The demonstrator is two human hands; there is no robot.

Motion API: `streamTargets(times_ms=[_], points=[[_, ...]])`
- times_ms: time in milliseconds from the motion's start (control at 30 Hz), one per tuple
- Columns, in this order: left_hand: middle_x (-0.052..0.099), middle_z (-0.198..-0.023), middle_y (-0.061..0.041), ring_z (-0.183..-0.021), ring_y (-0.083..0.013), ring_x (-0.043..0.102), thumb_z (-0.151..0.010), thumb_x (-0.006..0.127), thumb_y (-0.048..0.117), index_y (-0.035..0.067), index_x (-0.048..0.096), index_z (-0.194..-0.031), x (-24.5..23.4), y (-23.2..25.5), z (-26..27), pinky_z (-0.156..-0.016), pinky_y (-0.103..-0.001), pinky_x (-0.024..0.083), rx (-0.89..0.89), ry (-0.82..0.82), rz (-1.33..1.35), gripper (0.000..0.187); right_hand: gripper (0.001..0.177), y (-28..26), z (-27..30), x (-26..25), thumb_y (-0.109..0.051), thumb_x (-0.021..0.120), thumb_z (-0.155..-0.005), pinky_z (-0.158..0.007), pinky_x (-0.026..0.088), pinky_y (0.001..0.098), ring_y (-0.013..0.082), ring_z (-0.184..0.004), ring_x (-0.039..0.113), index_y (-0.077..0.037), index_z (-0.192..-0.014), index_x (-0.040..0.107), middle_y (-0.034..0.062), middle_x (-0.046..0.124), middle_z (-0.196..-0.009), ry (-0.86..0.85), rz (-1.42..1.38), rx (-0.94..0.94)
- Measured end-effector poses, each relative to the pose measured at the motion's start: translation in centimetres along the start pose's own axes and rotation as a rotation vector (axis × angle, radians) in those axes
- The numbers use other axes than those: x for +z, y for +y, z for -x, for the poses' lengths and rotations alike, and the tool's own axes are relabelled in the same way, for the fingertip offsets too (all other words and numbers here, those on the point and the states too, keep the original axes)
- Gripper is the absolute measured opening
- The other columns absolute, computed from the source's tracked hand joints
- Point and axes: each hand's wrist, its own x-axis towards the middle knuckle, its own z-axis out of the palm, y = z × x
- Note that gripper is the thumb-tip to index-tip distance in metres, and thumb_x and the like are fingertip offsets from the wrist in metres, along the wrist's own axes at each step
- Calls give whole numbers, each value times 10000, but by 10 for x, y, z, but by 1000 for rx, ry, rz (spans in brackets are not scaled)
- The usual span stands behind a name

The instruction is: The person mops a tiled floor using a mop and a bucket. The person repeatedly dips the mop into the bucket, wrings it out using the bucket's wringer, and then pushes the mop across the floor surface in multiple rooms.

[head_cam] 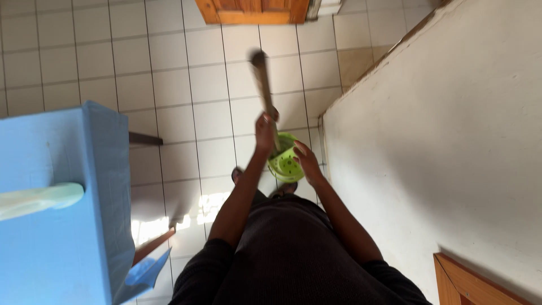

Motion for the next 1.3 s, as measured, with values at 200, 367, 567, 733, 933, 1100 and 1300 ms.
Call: streamTargets(times_ms=[200, 367, 567, 733, 933, 1100, 1300], points=[[516, -1024, -36, -931, -160, 405, -1051, 461, 628, 51, 541, -1075, -19, 82, 19, -878, -338, 364, 367, -121, 463, 583, 480, 19, 4, -27, -315, 443, -1069, -1136, 434, 414, 294, -1417, 483, -39, -1454, 522, 140, 532, -1527, -38, 21, 76], [515, -992, -40, -923, -153, 401, -1047, 434, 693, 49, 546, -1066, -11, 113, 36, -879, -333, 370, 397, -138, 379, 654, 477, 17, 6, -38, -300, 418, -1080, -1125, 453, 405, 283, -1420, 496, -17, -1451, 520, 140, 564, -1492, -52, 34, 68], [499, -991, -31, -920, -159, 401, -1019, 460, 718, 51, 545, -1089, -1, 165, 52, -877, -334, 377, 381, -205, 348, 676, 488, 1, -2, -26, -312, 408, -1073, -1118, 454, 400, 275, -1420, 502, -37, -1462, 513, 136, 565, -1497, -100, 123, 34], [494, -1019, -31, -959, -163, 398, -1011, 521, 683, 37, 555, -1140, 3, 206, 56, -933, -337, 363, 373, -232, 391, 659, 599, -11, -15, 7, -417, 371, -1073, -1116, 422, 400, 295, -1410, 478, -73, -1564, 351, 158, 471, -1546, -70, 280, -134], [451, -975, -18, -935, -160, 380, -1048, 530, 616, 22, 577, -1160, 22, 239, 58, -960, -328, 339, 347, -323, 372, 606, 630, -46, -19, 52, -406, 365, -1111, -1129, 379, 444, 374, -1397, 420, -13, -1591, 254, 244, 394, -1559, -49, 379, -505], [481, -1030, -41, -977, -175, 427, -1020, 613, 513, -24, 544, -1307, 33, 279, 65, -965, -355, 390, 324, -403, 297, 613, 506, -70, -31, 49, -299, 441, -1138, -1097, 439, 438, 328, -1297, 584, 23, -1527, 408, 223, 616, -1382, 16, 439, -701], [526, -1359, -94, -1367, -217, 473, -1061, 625, 375, 45, 285, -1550, 44, 327, 54, -1204, -412, 373, 649, -679, 301, 681, 403, -110, -24, 41, -199, 479, -1077, -882, 512, 336, 163, -966, 605, 9, -1414, 551, 146, 683, -1065, 149, 270, -689]])
